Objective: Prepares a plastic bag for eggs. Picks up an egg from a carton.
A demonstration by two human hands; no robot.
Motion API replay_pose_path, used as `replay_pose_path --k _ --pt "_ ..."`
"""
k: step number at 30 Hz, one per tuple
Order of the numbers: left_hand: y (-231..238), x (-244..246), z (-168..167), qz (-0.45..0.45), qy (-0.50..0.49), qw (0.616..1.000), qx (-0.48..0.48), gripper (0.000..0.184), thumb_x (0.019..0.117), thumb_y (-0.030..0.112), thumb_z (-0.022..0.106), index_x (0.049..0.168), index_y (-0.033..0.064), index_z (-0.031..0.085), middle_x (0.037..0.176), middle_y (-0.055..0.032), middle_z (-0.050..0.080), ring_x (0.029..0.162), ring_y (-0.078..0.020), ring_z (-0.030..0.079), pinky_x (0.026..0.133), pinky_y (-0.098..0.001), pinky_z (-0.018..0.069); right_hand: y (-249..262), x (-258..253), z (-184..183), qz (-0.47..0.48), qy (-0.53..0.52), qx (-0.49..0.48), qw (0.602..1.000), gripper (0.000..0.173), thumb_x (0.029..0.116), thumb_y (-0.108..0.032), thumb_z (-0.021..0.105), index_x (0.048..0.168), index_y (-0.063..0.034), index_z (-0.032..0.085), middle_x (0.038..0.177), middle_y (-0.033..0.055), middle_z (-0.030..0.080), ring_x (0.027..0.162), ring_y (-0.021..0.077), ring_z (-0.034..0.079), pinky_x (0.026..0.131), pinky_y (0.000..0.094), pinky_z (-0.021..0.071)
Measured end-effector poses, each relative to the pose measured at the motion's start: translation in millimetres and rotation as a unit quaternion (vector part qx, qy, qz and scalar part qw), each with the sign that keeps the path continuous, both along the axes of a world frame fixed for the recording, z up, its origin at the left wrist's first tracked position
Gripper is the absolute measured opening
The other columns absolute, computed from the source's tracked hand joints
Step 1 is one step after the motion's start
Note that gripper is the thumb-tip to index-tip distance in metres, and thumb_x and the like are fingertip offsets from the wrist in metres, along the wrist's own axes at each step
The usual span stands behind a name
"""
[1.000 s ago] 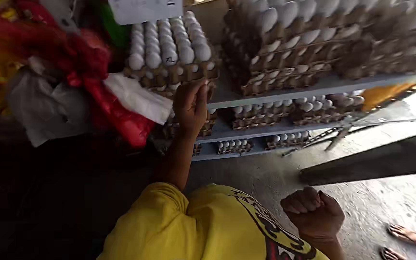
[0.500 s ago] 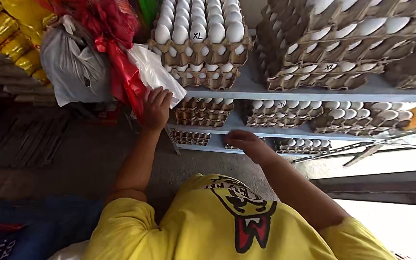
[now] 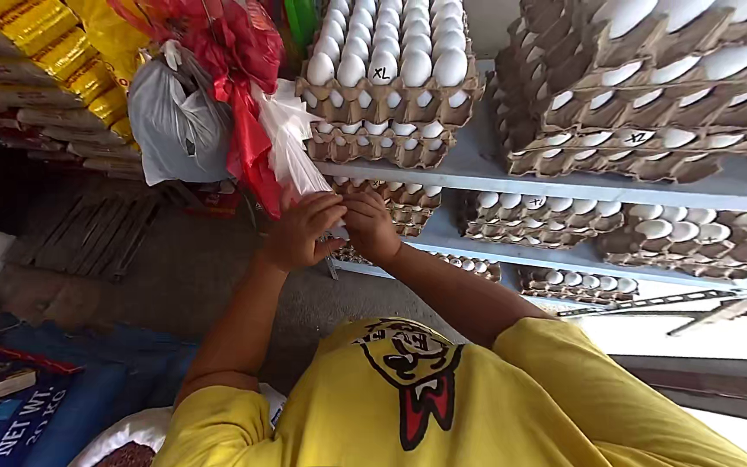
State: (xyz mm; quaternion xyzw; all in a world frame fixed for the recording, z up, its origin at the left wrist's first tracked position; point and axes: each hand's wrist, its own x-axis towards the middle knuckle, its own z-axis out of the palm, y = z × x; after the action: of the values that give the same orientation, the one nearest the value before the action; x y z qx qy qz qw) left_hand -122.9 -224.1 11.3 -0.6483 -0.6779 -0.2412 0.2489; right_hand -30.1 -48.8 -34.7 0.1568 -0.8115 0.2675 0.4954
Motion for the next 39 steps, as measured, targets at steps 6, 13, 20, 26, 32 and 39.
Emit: replay_pose_path --k 6,13,20,26,32,39 --pt "16 23 -43 0.017 -0.029 0.999 -0.013 0.020 0.0977 0.019 0.060 0.105 0.0115 0.078 0.098 -0.0072 0.076 0.110 -0.0285 0.069 0.108 -0.0720 0.0331 22 76 -24 0.020 -0.073 -0.082 0.994 0.021 0.0943 0.006 0.049 0.099 0.0039 0.070 0.104 0.0179 0.073 0.104 0.0269 0.071 0.101 0.0437 0.0551" --pt "77 42 -54 -0.039 -0.416 0.869 -0.264 0.022 0.0915 0.020 0.076 0.093 -0.0018 0.074 0.082 -0.0111 0.071 0.083 -0.0208 0.068 0.096 -0.0494 0.0510 94 149 -36 -0.240 -0.187 -0.520 0.798 0.027 0.1102 -0.018 0.041 0.115 0.0021 0.057 0.092 0.0040 0.062 0.083 0.0059 0.064 0.080 0.0308 0.0571" --pt "157 44 -103 -0.361 -0.815 0.445 -0.090 0.089 0.0710 0.096 0.045 0.125 0.0298 0.072 0.121 0.0027 0.074 0.114 -0.0170 0.069 0.100 -0.0376 0.0556 127 234 -56 -0.336 -0.053 -0.605 0.720 0.024 0.1104 -0.021 0.043 0.114 -0.0027 0.059 0.089 -0.0015 0.063 0.081 0.0033 0.064 0.079 0.0280 0.0573" --pt "205 100 -96 -0.278 -0.720 0.555 -0.310 0.050 0.0979 0.039 0.060 0.132 0.0017 0.057 0.113 -0.0026 0.071 0.097 -0.0072 0.068 0.087 -0.0274 0.0573 110 278 -74 -0.433 -0.011 -0.596 0.676 0.024 0.1112 -0.019 0.040 0.105 -0.0041 0.058 0.083 -0.0018 0.060 0.076 0.0037 0.063 0.076 0.0278 0.0569" --pt "246 156 -90 -0.170 -0.703 0.615 -0.314 0.009 0.0919 -0.002 0.071 0.101 -0.0009 0.069 0.091 -0.0056 0.072 0.082 -0.0110 0.069 0.079 -0.0307 0.0600 82 323 -84 -0.611 -0.073 -0.556 0.558 0.066 0.1011 -0.034 0.061 0.149 0.0058 0.039 0.141 0.0316 0.049 0.123 0.0386 0.057 0.104 0.0511 0.0499" --pt "251 226 -90 -0.194 -0.747 0.532 -0.350 0.029 0.0874 0.002 0.078 0.111 0.0002 0.062 0.092 -0.0063 0.070 0.080 -0.0120 0.068 0.075 -0.0312 0.0604 46 274 -61 -0.320 -0.075 -0.640 0.695 0.056 0.0775 -0.007 0.086 0.126 0.0019 0.058 0.110 0.0133 0.070 0.095 0.0194 0.070 0.085 0.0398 0.0619"
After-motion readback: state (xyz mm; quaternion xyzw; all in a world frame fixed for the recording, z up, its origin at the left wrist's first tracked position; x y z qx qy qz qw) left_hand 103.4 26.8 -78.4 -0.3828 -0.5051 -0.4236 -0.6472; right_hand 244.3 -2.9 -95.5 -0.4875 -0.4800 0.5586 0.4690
